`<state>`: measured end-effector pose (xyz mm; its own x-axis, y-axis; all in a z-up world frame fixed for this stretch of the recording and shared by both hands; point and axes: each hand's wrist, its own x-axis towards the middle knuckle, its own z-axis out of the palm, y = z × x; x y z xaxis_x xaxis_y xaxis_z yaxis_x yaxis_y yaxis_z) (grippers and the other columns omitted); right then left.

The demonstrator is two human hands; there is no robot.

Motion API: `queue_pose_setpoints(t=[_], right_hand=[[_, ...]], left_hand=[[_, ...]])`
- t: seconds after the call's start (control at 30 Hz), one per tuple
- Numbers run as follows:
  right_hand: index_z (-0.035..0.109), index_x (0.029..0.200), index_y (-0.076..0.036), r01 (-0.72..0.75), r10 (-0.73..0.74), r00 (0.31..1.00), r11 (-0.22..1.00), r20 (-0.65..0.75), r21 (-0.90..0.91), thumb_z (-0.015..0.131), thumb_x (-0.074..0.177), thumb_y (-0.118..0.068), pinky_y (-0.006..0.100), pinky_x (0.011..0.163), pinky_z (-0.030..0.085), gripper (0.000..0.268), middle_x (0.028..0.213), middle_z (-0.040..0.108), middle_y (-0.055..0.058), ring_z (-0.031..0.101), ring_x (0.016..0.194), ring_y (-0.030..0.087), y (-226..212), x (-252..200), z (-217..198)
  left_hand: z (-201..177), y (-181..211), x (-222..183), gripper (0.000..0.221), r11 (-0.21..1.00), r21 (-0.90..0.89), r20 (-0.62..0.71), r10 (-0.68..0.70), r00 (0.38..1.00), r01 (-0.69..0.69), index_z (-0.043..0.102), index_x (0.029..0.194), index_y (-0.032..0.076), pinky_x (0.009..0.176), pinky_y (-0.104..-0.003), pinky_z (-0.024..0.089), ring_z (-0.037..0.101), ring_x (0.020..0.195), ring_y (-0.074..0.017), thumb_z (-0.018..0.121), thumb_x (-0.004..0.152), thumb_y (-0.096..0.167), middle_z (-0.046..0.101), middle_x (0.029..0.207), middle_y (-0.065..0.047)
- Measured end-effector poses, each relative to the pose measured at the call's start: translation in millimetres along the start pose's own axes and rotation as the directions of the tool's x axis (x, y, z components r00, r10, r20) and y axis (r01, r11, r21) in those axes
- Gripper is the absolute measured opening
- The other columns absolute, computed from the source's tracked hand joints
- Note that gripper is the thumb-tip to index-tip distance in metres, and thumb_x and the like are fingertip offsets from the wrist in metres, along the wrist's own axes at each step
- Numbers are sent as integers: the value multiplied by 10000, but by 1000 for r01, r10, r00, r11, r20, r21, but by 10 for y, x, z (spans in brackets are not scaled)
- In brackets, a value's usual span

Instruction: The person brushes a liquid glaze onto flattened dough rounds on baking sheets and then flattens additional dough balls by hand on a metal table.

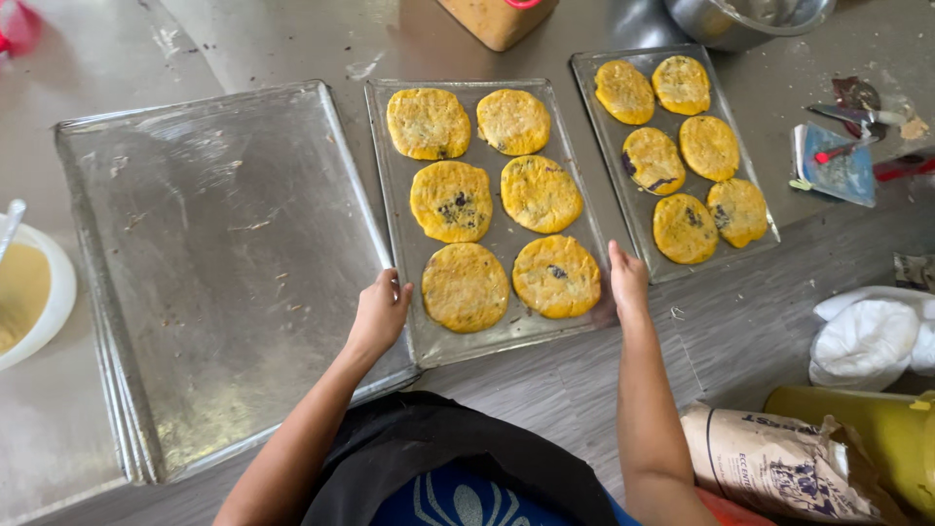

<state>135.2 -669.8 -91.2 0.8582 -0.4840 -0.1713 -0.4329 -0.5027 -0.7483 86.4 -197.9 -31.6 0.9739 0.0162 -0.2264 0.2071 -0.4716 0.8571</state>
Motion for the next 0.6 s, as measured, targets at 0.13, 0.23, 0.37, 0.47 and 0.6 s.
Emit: queue_pose_setpoints(t=[0.13,0.23,0.37,0.47,0.6], right_hand=[[700,1172,52,127,-126,991,991,-34,30,592,1026,-454,322,872,500,537,1062,753,159,698,999,186,24,383,-144],[728,1145,50,114,-115,993,993,24,15,595,1052,-411,336,832,512,489,1023,778,156,703,931,213,2,533,-181],[709,1096,25,289,-282,948,957,-151,28,692,992,-209,302,788,554,256,985,759,127,720,880,157,-186,434,-158],[708,1053,-20,311,-276,890,950,-362,40,643,975,-59,272,702,548,109,909,749,76,703,794,137,-780,-1,-198],[716,1008,-36,361,-337,899,932,-279,36,654,987,-24,249,661,514,66,886,740,42,692,772,136,-1548,-647,204]], left_hand=[[212,190,228,435,993,35,211,-122,970,117,555,1197,-32,682,-438,585,747,732,-323,652,940,304,714,859,-220],[282,270,269,535,985,98,299,-163,940,140,564,1206,-93,745,-443,584,765,810,-337,641,989,390,734,886,-249],[259,365,76,788,995,66,288,-88,954,72,272,1508,-32,881,-478,545,696,986,-420,633,957,400,678,988,-318],[278,447,-56,847,997,-14,250,82,965,-81,188,1546,-51,1005,-483,487,619,1153,-459,645,981,384,605,1174,-373],[217,689,-200,629,938,-67,26,342,939,-340,381,1470,-3,1025,-486,471,543,1253,-465,660,966,250,515,1391,-342]])
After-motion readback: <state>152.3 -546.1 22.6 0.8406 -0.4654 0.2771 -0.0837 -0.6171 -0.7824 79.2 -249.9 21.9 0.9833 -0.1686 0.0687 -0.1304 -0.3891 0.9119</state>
